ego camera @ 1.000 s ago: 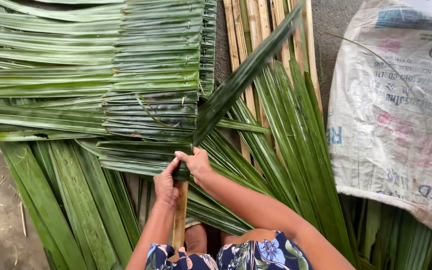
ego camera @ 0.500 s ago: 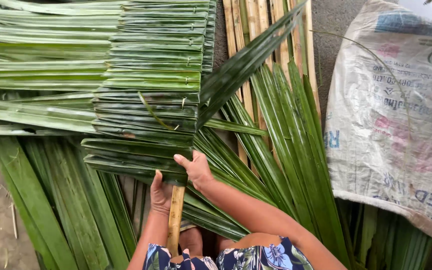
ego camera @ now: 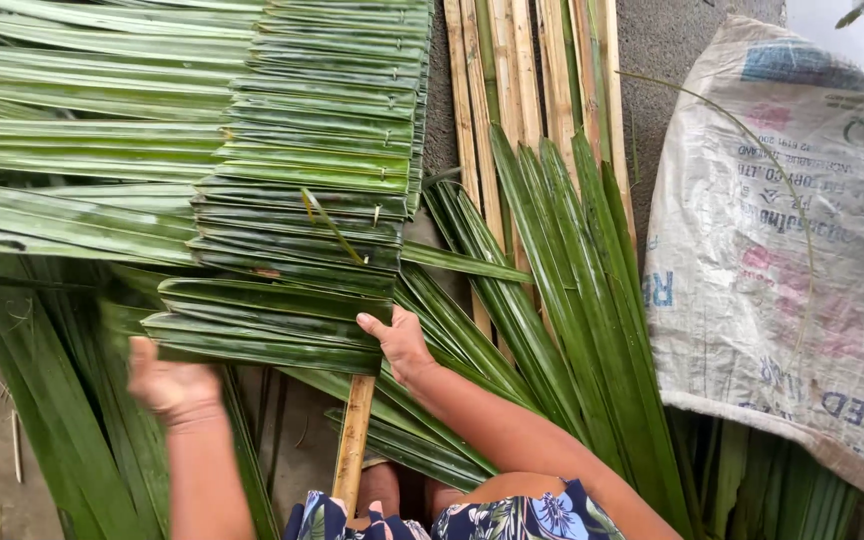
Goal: Weaving and securing palm leaves onto a wooden lath to create a thatched panel
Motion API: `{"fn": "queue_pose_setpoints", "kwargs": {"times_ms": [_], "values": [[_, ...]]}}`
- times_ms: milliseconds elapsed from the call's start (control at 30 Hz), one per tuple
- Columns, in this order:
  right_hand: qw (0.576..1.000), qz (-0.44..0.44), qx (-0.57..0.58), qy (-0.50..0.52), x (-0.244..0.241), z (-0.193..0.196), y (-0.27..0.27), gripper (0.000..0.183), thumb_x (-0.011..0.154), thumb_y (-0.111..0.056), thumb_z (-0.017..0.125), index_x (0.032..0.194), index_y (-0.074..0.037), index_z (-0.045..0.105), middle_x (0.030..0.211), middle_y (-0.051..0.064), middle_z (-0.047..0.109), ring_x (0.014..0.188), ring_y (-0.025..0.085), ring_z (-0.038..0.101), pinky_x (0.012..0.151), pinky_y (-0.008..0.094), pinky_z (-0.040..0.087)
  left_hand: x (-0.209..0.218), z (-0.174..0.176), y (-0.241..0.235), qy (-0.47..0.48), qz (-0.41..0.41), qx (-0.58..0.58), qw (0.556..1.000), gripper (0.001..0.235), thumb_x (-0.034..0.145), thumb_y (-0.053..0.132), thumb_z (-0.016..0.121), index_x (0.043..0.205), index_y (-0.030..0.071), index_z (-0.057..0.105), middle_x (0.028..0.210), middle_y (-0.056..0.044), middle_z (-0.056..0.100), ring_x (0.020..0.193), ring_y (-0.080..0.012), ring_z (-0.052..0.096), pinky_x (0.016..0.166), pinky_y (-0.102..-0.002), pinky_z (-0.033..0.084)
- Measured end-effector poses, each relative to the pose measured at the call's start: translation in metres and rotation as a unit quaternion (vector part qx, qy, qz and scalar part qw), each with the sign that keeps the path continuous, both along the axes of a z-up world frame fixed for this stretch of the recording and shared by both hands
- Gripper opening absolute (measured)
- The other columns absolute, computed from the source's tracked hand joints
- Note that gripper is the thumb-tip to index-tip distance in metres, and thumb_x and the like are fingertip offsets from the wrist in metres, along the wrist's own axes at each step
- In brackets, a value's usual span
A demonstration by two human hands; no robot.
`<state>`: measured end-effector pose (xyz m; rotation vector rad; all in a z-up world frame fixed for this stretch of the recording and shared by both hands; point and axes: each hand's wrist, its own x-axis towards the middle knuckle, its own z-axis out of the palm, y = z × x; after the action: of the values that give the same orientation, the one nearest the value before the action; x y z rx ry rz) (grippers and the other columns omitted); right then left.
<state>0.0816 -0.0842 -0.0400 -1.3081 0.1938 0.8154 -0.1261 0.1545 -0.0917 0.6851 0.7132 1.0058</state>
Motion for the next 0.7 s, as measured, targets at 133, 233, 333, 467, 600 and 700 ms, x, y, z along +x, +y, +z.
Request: {"fn": "queue_pose_setpoints", "kwargs": {"times_ms": [133,233,333,467,600,700], "values": [[0.998,0.013,-0.046,0.027,0.003,-0.014,-0.009,0.036,0.079,-0.013,0.084,0.108,-0.004,0.063,0.104,0.006,0.068,0.099,0.018,0.062,0.098,0.035,0.050,-0.014,0.039,0.066,0.083,0.142,-0.032,0.986,0.114,0.081,0.022,0.096,0.158,0.013,0.013,0.167,-0.013,0.021,0.155,-0.0313,0.020,0.119,-0.064,0.015],[0.998,-0.009,-0.035,0.048,0.010,-0.023,-0.011,0.032,0.080,-0.009,0.083,0.106,-0.005,0.066,0.103,0.006,0.070,0.094,0.019,0.064,0.091,0.036,0.054,-0.004,0.062,0.079,0.141,0.162,0.032,0.976,0.106,0.089,0.011,0.095,0.159,0.009,0.015,0.166,-0.017,0.016,0.156,-0.0348,0.026,0.122,-0.061,0.018],[0.997,-0.019,-0.018,0.067,0.019,-0.031,-0.014,0.040,0.080,-0.005,0.081,0.117,0.000,0.068,0.113,0.013,0.075,0.100,0.023,0.069,0.095,0.039,0.057,-0.005,0.059,0.127,0.201,0.201,0.100,0.954,0.099,0.094,-0.004,0.090,0.160,0.004,0.017,0.168,-0.018,0.011,0.159,-0.0354,0.021,0.125,-0.056,0.009],[0.996,-0.014,-0.030,0.085,0.027,-0.043,-0.017,0.032,0.077,-0.006,0.084,0.105,-0.004,0.069,0.107,0.011,0.077,0.098,0.024,0.070,0.094,0.041,0.057,-0.002,0.030,0.174,0.177,0.156,0.145,0.961,0.074,0.087,-0.025,0.076,0.146,0.003,0.042,0.152,-0.015,0.052,0.138,-0.0335,0.056,0.114,-0.055,0.028],[0.994,-0.027,-0.023,0.105,0.031,-0.060,-0.014,0.031,0.077,-0.002,0.082,0.105,-0.002,0.068,0.105,0.015,0.077,0.094,0.026,0.072,0.089,0.041,0.060,0.014,0.046,0.086,0.183,0.009,-0.165,0.969,0.030,0.105,0.020,0.064,0.086,0.022,0.041,0.094,-0.002,0.044,0.084,-0.0174,0.046,0.067,-0.035,0.033],[0.993,-0.030,-0.046,0.103,0.038,-0.097,-0.014,0.031,0.080,-0.012,0.090,0.105,-0.005,0.073,0.089,0.015,0.076,0.079,0.028,0.077,0.068,0.046,0.064,0.036,0.079,-0.023,0.123,-0.090,-0.297,0.943,0.045,0.100,0.051,0.073,0.096,0.012,0.050,0.098,-0.011,0.065,0.090,-0.0311,0.073,0.084,-0.051,0.064]]}}
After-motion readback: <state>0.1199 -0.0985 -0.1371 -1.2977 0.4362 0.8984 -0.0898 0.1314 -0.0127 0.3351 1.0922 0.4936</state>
